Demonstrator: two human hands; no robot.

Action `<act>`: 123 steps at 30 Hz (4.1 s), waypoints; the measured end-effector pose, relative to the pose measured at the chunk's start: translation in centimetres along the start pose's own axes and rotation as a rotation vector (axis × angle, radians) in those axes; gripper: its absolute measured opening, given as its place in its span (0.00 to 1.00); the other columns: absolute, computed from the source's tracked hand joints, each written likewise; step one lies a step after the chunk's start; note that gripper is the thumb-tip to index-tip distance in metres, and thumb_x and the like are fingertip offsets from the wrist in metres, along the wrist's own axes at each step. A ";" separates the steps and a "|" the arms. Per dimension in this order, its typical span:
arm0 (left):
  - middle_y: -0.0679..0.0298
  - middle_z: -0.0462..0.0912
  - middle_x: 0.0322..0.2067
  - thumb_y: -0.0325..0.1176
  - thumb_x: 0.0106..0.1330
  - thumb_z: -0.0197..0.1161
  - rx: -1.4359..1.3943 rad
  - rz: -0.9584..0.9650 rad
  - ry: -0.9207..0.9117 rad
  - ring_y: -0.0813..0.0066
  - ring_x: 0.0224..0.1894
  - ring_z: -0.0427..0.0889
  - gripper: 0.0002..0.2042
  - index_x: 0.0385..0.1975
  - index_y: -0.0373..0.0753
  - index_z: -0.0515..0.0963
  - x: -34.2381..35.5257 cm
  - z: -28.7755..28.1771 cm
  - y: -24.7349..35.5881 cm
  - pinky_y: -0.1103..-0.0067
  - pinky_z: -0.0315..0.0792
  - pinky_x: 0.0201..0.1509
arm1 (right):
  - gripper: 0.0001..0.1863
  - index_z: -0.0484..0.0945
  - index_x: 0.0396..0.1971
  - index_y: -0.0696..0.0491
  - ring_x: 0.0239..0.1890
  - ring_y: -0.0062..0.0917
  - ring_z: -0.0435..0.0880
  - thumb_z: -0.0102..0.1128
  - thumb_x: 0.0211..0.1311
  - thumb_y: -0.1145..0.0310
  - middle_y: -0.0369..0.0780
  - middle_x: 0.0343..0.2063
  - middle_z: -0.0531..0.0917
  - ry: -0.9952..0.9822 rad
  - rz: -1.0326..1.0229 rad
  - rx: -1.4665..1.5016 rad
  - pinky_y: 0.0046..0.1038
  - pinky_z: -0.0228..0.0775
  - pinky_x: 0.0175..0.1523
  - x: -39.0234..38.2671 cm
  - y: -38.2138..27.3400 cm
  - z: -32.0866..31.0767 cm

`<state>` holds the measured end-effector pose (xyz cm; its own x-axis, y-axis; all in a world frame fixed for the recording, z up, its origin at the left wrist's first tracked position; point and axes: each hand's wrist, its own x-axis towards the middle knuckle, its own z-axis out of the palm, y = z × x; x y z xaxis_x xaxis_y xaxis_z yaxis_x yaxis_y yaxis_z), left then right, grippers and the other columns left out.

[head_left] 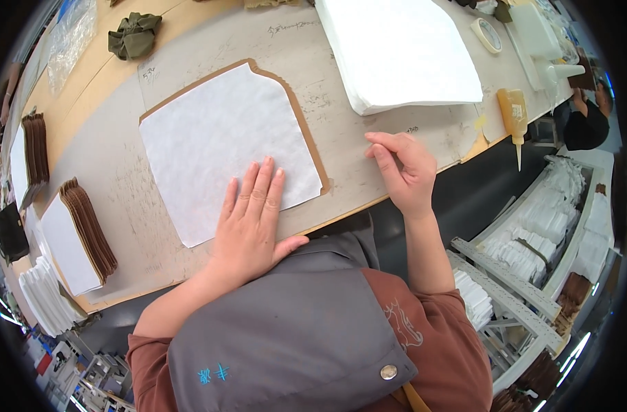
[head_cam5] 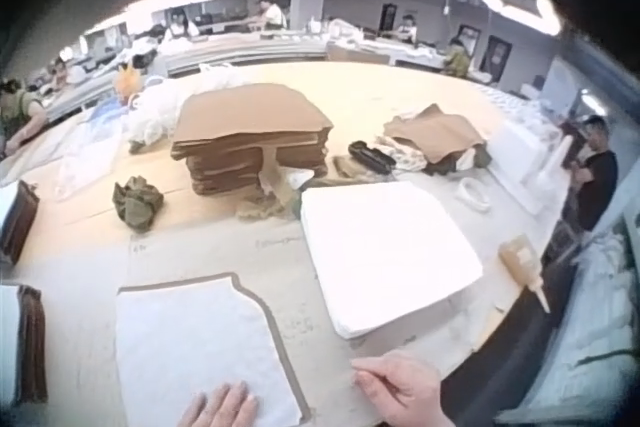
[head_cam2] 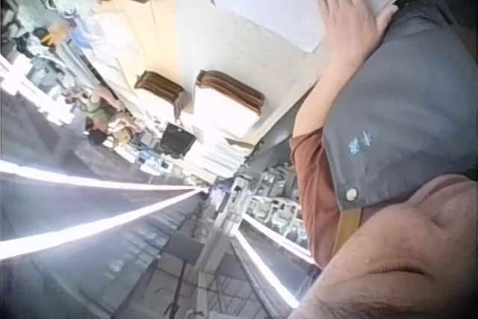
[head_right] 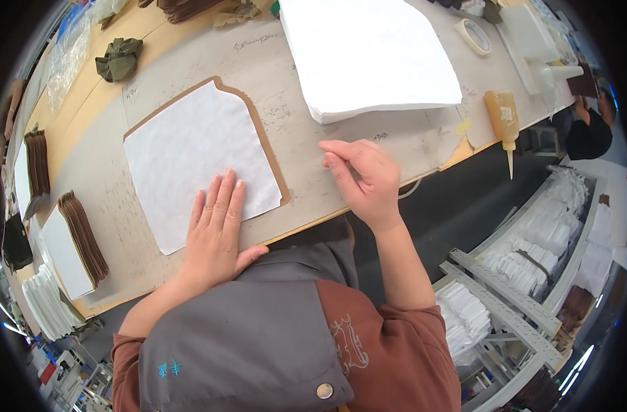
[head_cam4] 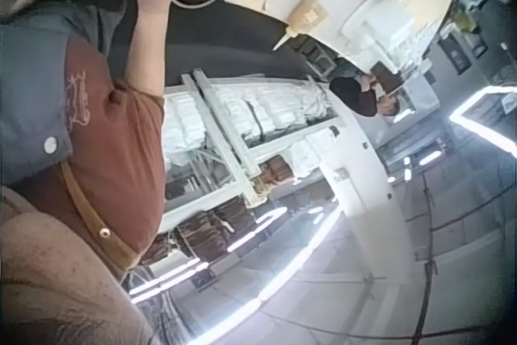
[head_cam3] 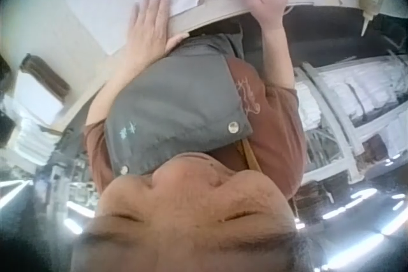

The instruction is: Applying glue and paper lining to leather pieces on a workshop table.

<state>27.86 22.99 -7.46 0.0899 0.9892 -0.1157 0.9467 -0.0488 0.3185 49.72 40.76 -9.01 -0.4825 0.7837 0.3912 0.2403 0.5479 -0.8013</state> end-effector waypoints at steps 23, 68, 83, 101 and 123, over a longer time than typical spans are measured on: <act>0.46 0.50 0.75 0.65 0.64 0.58 -0.037 0.142 0.062 0.50 0.77 0.51 0.50 0.74 0.32 0.51 2.9 1.3 4.2 0.58 0.51 0.76 | 0.06 0.86 0.38 0.56 0.25 0.23 0.80 0.64 0.61 0.77 0.36 0.24 0.85 0.085 -0.008 0.054 0.24 0.70 0.32 0.2 0.3 0.1; 0.53 0.78 0.43 0.33 0.60 0.70 -0.332 -0.052 0.826 0.51 0.48 0.78 0.22 0.55 0.44 0.73 13.8 -10.6 -17.4 0.66 0.74 0.52 | 0.17 0.75 0.57 0.60 0.40 0.26 0.79 0.57 0.72 0.71 0.39 0.39 0.81 -0.036 -0.048 -0.101 0.25 0.70 0.48 -1.7 1.4 1.2; 0.57 0.50 0.76 0.49 0.66 0.62 -0.256 0.204 0.335 0.54 0.78 0.48 0.40 0.76 0.48 0.52 3.8 -4.2 -1.6 0.50 0.45 0.75 | 0.31 0.60 0.70 0.55 0.58 0.31 0.75 0.57 0.68 0.75 0.43 0.58 0.72 0.188 0.266 0.523 0.34 0.70 0.65 1.5 -7.0 0.0; 0.50 0.50 0.76 0.65 0.57 0.64 0.044 -0.137 0.166 0.56 0.79 0.47 0.52 0.75 0.36 0.52 5.4 -0.3 -0.7 0.52 0.39 0.78 | 0.23 0.83 0.48 0.50 0.43 0.33 0.81 0.75 0.48 0.72 0.39 0.47 0.83 -0.260 -0.373 -0.214 0.31 0.77 0.45 0.6 -5.8 1.9; 0.54 0.48 0.77 0.49 0.75 0.46 0.057 -0.134 0.217 0.56 0.79 0.46 0.33 0.76 0.40 0.52 5.3 0.4 -1.2 0.54 0.38 0.78 | 0.22 0.85 0.43 0.47 0.37 0.27 0.81 0.71 0.41 0.73 0.30 0.44 0.84 -0.478 -0.344 -0.591 0.30 0.74 0.41 -0.7 -6.4 -1.3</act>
<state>27.34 28.19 -8.84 -0.1002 0.9935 0.0537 0.9621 0.0830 0.2596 49.66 37.04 -3.53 -0.8835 0.4083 0.2296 0.3518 0.9020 -0.2503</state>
